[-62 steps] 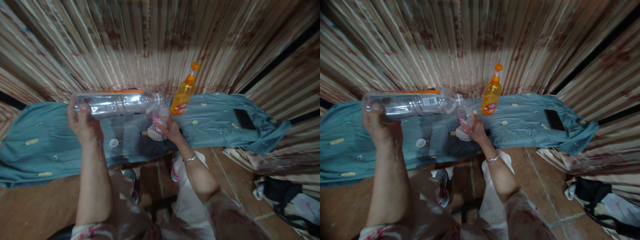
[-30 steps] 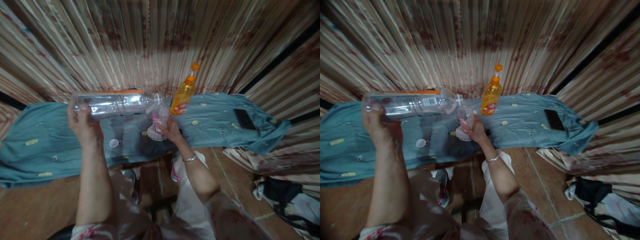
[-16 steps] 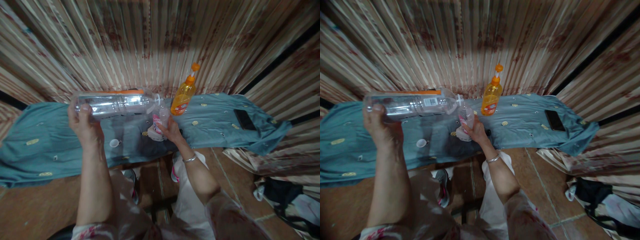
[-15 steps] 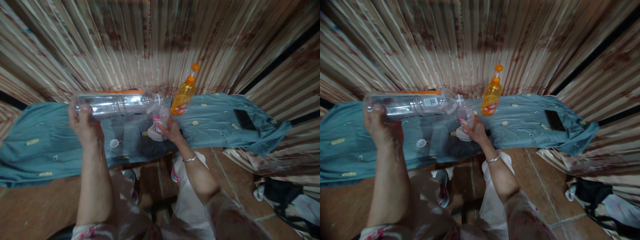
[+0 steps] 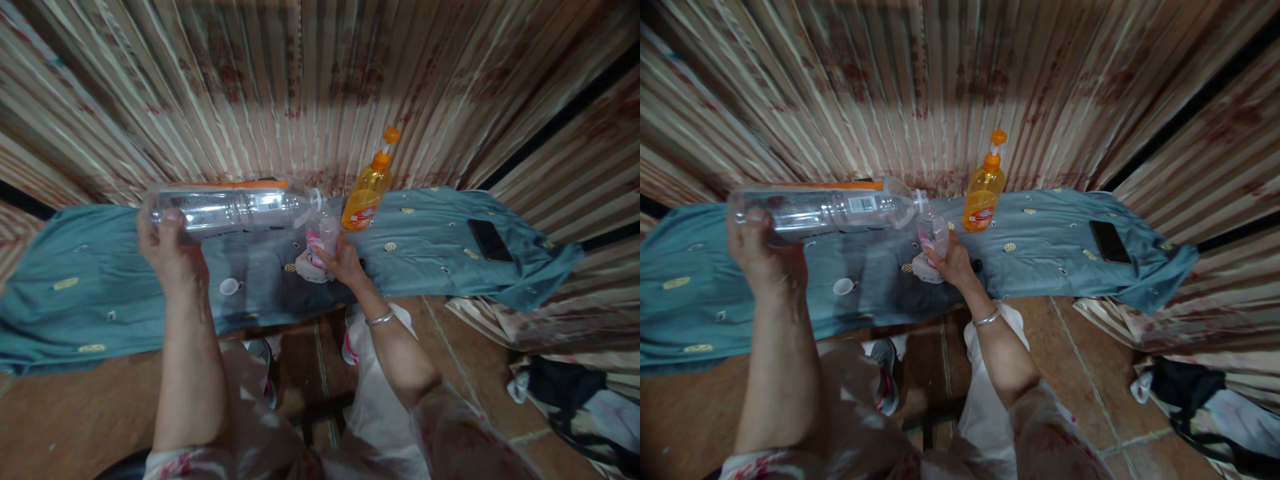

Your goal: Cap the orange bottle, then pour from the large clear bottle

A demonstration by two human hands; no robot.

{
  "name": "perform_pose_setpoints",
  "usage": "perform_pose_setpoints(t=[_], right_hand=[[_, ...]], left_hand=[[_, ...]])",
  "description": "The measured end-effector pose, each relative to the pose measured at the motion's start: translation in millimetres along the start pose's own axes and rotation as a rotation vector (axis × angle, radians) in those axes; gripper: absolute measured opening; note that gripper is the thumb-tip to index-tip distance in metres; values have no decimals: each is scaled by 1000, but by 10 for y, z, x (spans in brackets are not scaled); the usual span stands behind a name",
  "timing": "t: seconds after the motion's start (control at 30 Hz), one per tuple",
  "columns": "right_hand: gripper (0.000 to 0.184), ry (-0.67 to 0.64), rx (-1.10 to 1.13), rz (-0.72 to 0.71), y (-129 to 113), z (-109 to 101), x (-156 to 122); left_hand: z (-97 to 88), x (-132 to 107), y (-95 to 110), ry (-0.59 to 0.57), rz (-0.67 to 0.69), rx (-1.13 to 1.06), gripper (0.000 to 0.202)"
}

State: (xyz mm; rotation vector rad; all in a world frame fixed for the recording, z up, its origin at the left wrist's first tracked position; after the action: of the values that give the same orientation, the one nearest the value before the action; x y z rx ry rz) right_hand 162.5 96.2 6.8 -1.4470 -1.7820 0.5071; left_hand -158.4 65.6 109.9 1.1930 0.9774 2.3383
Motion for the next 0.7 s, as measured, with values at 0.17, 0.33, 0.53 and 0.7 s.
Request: perform_pose_setpoints(t=[0.17,0.33,0.53,0.7], right_hand=[[66,-8,-14,-3,26,14,4],[69,-13,-45,-10,25,26,7],[70,-4,-35,2,21,23,2],[68,-7,-31,-1,17,15,4]], left_hand=[[25,0,18,-55,-4,1,54],[28,1,27,-18,-26,-36,56],[21,5,10,-7,-12,-17,59],[18,-8,19,-5,3,-52,55]])
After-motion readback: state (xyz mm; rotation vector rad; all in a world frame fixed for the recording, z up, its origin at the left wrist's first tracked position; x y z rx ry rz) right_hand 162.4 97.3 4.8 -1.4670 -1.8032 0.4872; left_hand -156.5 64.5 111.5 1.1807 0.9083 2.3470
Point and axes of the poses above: each hand's wrist, its own x-axis towards the middle knuckle, its own z-axis out of the palm, y = z × x, the point moved 5 cm from there along x, towards the middle knuckle, and after that the axes turned 6 degrees about -x, right-handed, at the moved point
